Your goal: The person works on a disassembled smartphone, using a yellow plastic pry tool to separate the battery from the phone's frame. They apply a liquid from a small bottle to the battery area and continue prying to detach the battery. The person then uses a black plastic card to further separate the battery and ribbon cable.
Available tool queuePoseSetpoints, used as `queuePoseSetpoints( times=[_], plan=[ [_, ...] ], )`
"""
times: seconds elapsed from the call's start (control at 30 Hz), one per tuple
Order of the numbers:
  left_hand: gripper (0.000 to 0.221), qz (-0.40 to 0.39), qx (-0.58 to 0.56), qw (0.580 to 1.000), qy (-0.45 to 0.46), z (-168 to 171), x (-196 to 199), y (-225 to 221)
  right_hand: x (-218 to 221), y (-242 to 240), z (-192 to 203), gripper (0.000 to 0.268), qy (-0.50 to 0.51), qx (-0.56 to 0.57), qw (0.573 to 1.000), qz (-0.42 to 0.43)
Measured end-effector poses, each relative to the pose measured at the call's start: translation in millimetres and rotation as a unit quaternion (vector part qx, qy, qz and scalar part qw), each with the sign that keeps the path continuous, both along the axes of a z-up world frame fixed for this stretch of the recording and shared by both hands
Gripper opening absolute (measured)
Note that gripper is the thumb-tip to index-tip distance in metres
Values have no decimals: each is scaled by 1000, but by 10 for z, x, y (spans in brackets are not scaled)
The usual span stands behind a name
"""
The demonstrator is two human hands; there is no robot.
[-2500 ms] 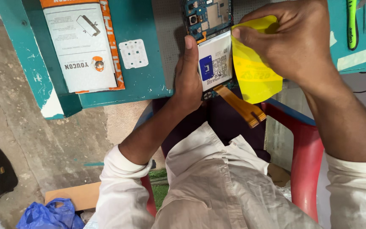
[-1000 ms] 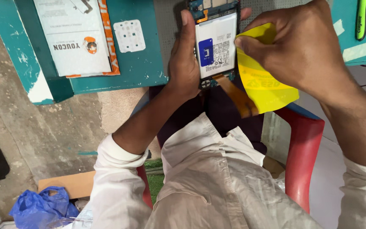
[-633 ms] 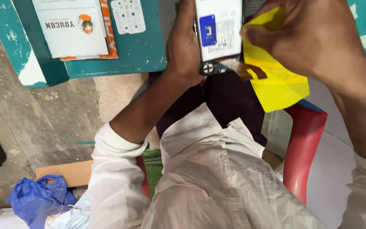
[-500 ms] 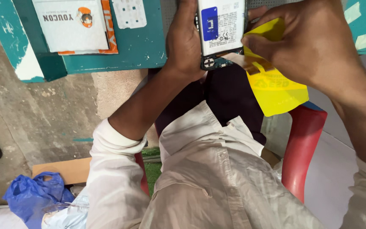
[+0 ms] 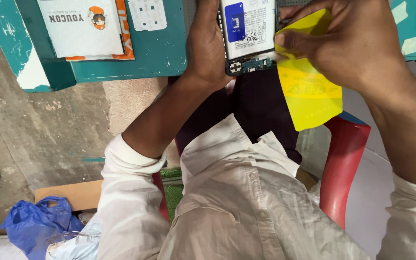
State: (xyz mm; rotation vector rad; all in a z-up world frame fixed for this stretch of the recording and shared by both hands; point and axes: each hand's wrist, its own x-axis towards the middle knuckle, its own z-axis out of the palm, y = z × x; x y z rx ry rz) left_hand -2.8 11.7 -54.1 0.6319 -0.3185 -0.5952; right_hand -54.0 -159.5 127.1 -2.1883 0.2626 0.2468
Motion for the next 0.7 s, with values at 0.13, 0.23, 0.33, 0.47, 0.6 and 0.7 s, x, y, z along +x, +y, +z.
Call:
queuePoseSetpoints(
  times=[0.13,0.23,0.33,0.47,0.6,0.7],
  plan=[
    [42,-4,-11,1000,7,-14,-26,-11,-72,-69,-89,14,-91,-48,993,54],
    [48,-23,-38,997,58,-13,-35,-37,-101,-95,-140,14,-129,-68,987,70],
    [48,10,-1,1000,8,25,-50,-36,-136,-91,-102,18,-118,-119,983,80],
    [58,114,179,954,-213,164,-76,-6,-200,-93,-60,23,-117,-199,963,139],
    [73,-24,18,999,-46,357,-56,37,-314,-87,-34,21,-123,-131,980,91],
    [84,-65,-42,997,16,446,-77,21,-342,-13,-47,16,-165,-132,976,53]
  ],
)
